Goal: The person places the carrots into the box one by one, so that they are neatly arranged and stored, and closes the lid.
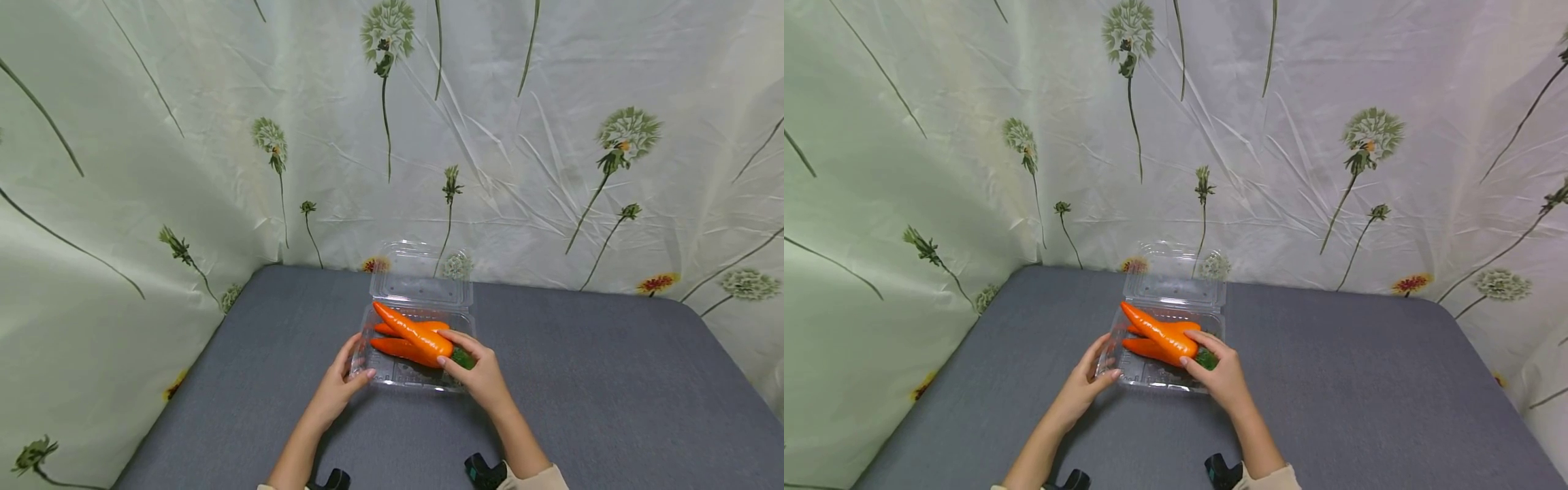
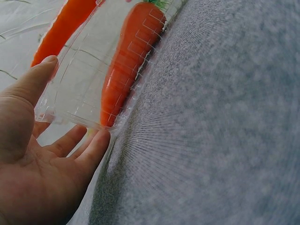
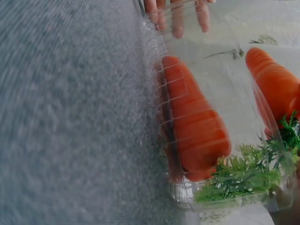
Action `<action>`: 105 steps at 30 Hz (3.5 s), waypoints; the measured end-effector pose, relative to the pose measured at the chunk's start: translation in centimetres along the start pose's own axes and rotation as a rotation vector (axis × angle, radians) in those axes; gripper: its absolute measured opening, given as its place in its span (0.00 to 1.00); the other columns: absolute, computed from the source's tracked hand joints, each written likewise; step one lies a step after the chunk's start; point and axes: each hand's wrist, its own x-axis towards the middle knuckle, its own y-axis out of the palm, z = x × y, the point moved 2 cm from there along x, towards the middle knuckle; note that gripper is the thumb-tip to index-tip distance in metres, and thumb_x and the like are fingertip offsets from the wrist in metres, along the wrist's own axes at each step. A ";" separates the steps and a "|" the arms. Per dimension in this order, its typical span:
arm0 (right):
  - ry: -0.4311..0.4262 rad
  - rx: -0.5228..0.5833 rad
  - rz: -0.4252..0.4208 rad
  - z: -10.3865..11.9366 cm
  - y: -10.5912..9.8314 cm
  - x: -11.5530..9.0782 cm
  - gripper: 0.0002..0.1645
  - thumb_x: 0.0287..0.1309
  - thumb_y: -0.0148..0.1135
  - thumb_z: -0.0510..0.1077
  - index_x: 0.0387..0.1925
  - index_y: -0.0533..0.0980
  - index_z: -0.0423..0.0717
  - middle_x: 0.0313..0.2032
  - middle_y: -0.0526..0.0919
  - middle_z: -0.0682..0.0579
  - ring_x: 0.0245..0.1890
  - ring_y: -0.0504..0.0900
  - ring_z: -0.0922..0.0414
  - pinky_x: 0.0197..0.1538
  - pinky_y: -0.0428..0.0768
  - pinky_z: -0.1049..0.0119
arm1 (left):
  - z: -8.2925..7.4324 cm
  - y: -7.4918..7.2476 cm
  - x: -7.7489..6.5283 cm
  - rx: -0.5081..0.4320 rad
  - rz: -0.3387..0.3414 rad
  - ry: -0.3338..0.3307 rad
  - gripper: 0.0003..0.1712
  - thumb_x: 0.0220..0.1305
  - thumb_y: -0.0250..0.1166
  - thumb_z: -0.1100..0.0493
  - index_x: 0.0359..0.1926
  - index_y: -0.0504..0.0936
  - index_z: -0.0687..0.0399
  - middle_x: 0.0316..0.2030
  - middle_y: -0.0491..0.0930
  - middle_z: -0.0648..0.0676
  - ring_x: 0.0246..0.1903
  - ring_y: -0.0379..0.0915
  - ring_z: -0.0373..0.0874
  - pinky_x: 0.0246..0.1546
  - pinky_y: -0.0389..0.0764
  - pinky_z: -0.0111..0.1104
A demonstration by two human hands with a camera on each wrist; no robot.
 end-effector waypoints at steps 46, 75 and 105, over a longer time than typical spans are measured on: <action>0.036 -0.197 0.432 -4.1 -0.8 0.7 0.26 0.52 0.62 0.52 0.52 0.75 0.45 0.49 0.77 0.52 0.51 0.73 0.52 0.51 0.70 0.53 | -2.9 0.4 -0.6 -0.024 0.007 -0.053 0.42 0.56 0.63 0.63 0.67 0.51 0.57 0.63 0.55 0.66 0.57 0.58 0.60 0.45 0.71 0.30; -0.031 0.301 0.097 -3.3 -2.0 0.6 0.17 0.62 0.47 0.32 0.52 0.68 0.27 0.50 0.71 0.31 0.50 0.73 0.46 0.51 0.71 0.64 | -0.3 0.3 0.1 -0.015 0.008 -0.036 0.42 0.56 0.64 0.57 0.67 0.52 0.49 0.64 0.55 0.61 0.57 0.59 0.56 0.45 0.71 0.31; 0.151 0.001 -0.197 -5.5 -4.7 6.8 0.23 0.61 0.52 0.38 0.55 0.65 0.29 0.52 0.71 0.35 0.53 0.69 0.46 0.54 0.68 0.61 | -4.5 -3.4 8.8 0.408 -0.083 0.055 0.29 0.63 0.57 0.54 0.61 0.63 0.60 0.57 0.64 0.63 0.56 0.60 0.59 0.52 0.65 0.48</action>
